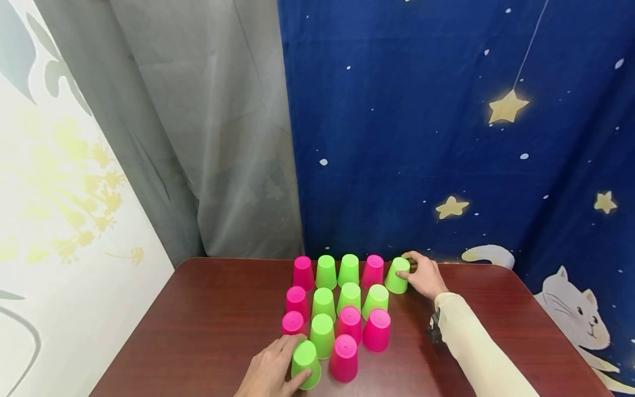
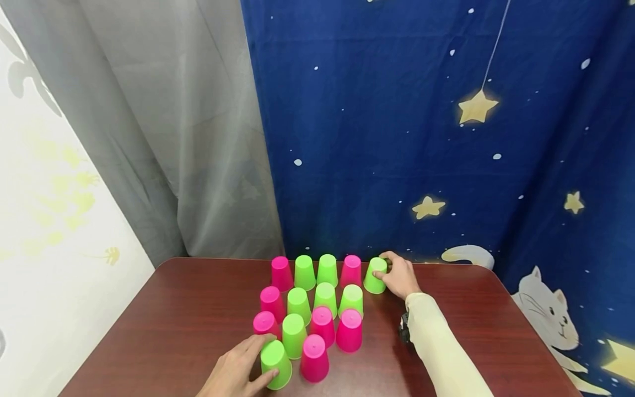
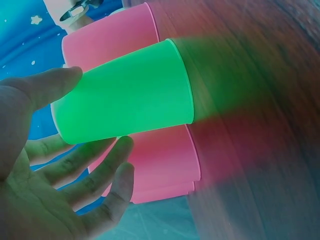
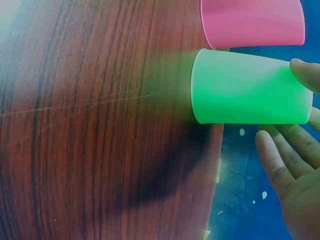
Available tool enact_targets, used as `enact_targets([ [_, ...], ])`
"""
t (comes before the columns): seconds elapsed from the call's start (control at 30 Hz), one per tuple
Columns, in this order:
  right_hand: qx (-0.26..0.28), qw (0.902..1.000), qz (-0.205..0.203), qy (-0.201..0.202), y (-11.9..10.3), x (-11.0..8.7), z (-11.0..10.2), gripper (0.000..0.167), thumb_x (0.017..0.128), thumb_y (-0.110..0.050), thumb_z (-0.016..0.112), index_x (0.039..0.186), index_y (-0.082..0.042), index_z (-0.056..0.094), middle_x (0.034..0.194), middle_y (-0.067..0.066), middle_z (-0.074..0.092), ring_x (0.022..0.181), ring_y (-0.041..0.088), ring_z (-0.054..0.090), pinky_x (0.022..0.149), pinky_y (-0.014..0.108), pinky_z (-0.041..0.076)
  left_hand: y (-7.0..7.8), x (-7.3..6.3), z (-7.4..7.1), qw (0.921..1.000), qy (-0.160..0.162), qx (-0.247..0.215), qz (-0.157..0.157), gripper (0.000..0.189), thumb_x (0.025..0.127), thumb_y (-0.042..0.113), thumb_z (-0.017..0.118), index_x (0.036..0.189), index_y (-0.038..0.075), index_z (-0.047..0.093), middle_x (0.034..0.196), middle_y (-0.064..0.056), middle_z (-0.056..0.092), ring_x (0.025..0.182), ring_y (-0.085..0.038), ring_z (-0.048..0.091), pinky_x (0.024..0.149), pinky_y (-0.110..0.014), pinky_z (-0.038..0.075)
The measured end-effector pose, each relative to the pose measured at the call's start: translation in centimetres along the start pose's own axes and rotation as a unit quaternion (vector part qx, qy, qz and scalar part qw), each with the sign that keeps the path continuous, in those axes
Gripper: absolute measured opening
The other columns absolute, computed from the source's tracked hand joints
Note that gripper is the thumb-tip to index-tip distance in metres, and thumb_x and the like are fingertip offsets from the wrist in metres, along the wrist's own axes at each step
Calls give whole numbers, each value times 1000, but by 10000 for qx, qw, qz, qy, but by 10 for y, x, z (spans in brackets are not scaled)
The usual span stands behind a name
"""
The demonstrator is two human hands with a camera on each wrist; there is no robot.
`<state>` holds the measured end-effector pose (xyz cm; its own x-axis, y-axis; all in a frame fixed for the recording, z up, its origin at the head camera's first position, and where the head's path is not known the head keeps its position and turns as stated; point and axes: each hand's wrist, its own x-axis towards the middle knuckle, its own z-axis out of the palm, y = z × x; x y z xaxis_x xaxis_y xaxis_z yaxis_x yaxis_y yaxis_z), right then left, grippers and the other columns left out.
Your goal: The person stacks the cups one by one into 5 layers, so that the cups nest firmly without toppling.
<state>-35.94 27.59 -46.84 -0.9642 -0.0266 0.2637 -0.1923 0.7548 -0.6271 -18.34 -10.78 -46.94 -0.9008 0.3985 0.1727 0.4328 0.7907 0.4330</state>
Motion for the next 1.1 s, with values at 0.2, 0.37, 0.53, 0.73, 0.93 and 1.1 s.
enact_targets([
  [0.2, 28, 10000, -33, 25, 1, 0, 1, 44, 84, -16, 80, 121, 1, 63, 112, 22, 72, 97, 33, 72, 88, 48, 58, -1, 1, -1, 9999, -113, -90, -21, 53, 80, 40, 83, 122, 16, 60, 103, 6, 65, 86, -6, 55, 73, -32, 59],
  [0.37, -2, 10000, -70, -26, 2, 0, 2, 51, 84, -17, 80, 127, 1, 61, 116, 23, 71, 100, 35, 72, 91, 49, 58, -1, -1, -1, 10000, -57, -19, 36, 53, 80, 40, 82, 122, 16, 61, 104, 6, 66, 88, -6, 56, 74, -31, 59],
  [0.53, -81, 9998, -126, -120, 1, 0, 2, 59, 83, -19, 81, 133, 1, 56, 123, 25, 68, 105, 38, 70, 95, 52, 55, -1, -4, -4, 10000, -37, -6, 57, 54, 80, 41, 82, 124, 16, 61, 106, 7, 65, 90, -6, 56, 75, -31, 59],
  [0.73, -280, 9993, -157, -174, -4, -4, -4, 64, 84, -21, 80, 137, 1, 53, 129, 26, 65, 113, 41, 65, 101, 58, 50, 2, -5, -12, 9998, -67, -2, 199, 55, 82, 42, 81, 125, 15, 61, 108, 6, 66, 91, -6, 57, 76, -31, 59],
  [0.93, -343, 9992, -165, -113, -11, -10, -18, 63, 87, -18, 77, 140, 0, 50, 134, 28, 61, 120, 46, 60, 101, 60, 50, 8, -5, -27, 9986, 66, 29, 529, 54, 82, 42, 80, 126, 16, 62, 110, 6, 68, 94, -8, 61, 78, -30, 60],
  [1.1, -276, 9990, -341, -29, -17, -18, -28, 58, 86, -16, 78, 137, 0, 54, 132, 28, 61, 100, 39, 70, 87, 52, 59, 12, -4, -42, 9962, 245, 0, 835, 50, 85, 45, 78, 125, 20, 61, 109, 9, 67, 95, -5, 62, 79, -29, 60],
])
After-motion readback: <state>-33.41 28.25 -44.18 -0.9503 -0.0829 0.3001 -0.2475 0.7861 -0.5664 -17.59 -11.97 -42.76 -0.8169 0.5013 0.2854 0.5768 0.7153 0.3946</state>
